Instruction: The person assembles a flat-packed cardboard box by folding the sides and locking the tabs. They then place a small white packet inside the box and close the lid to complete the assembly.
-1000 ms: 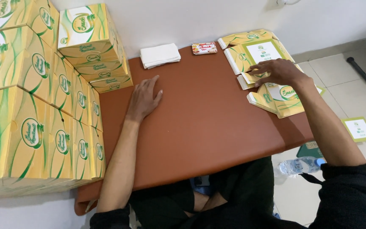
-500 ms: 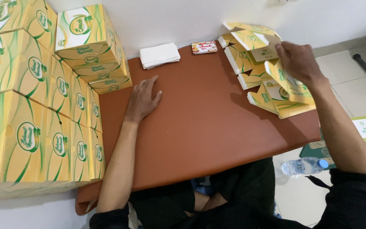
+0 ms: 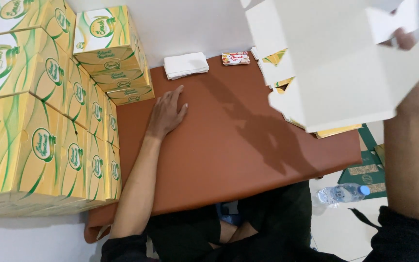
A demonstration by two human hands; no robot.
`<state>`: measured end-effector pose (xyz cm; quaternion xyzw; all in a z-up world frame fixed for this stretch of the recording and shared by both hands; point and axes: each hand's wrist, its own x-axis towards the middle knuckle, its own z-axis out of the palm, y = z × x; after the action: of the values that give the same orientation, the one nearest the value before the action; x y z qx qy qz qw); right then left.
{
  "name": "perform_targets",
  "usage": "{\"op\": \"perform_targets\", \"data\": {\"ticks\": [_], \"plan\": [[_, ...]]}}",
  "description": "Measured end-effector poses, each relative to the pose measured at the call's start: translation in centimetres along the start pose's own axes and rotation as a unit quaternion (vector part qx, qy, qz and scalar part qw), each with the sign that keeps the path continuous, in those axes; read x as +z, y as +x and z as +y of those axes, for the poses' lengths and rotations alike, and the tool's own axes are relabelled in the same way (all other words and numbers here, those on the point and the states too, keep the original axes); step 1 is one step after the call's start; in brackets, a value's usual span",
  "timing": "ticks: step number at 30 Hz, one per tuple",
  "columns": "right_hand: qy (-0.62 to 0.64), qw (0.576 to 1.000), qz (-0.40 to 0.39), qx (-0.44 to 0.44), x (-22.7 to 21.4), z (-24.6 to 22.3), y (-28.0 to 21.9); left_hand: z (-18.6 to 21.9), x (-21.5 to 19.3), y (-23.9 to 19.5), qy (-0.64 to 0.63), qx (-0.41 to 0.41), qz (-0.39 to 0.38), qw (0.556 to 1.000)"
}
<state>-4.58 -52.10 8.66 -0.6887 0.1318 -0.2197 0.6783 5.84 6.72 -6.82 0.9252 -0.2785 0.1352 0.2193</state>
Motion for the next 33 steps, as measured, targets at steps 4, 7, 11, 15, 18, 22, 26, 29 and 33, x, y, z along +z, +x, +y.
{"op": "perform_targets", "data": {"ticks": [4, 7, 11, 15, 18, 22, 26, 29, 33], "plan": [[0.031, 0.995, -0.041, 0.086, 5.9, 4.7, -7.2, 1.5, -1.3, -0.2, -0.049, -0.019, 0.023, 0.998], [0.063, 0.98, -0.08, 0.172, 10.2, 8.2, -12.8, 3.6, -3.4, -0.5, -0.143, -0.032, 0.015, 0.989], [0.113, 0.938, -0.141, 0.297, 11.5, 12.9, -16.6, 4.3, -4.5, -0.8, -0.142, -0.061, -0.011, 0.988], [0.166, 0.907, -0.164, 0.349, 9.9, 15.0, -16.9, 2.3, -2.3, -0.6, -0.092, -0.075, -0.013, 0.993], [0.072, 0.912, -0.213, 0.343, 13.2, 5.0, -20.0, 2.2, -2.1, -0.6, -0.119, -0.078, 0.008, 0.99], [-0.008, 0.953, -0.226, 0.202, 10.4, 9.0, -20.7, 3.4, -2.4, -0.4, -0.11, -0.102, 0.006, 0.989], [-0.033, 0.978, -0.2, 0.041, 12.2, 7.7, -21.5, 4.5, -3.2, -0.3, -0.102, -0.105, 0.071, 0.987], [-0.071, 0.98, -0.182, -0.03, 12.9, 8.7, -21.5, 4.1, -3.4, -0.2, -0.056, -0.023, 0.06, 0.996], [-0.123, 0.976, -0.173, -0.05, 13.4, 7.0, -22.1, 3.5, -1.9, 0.1, -0.031, 0.067, -0.063, 0.995]]}}
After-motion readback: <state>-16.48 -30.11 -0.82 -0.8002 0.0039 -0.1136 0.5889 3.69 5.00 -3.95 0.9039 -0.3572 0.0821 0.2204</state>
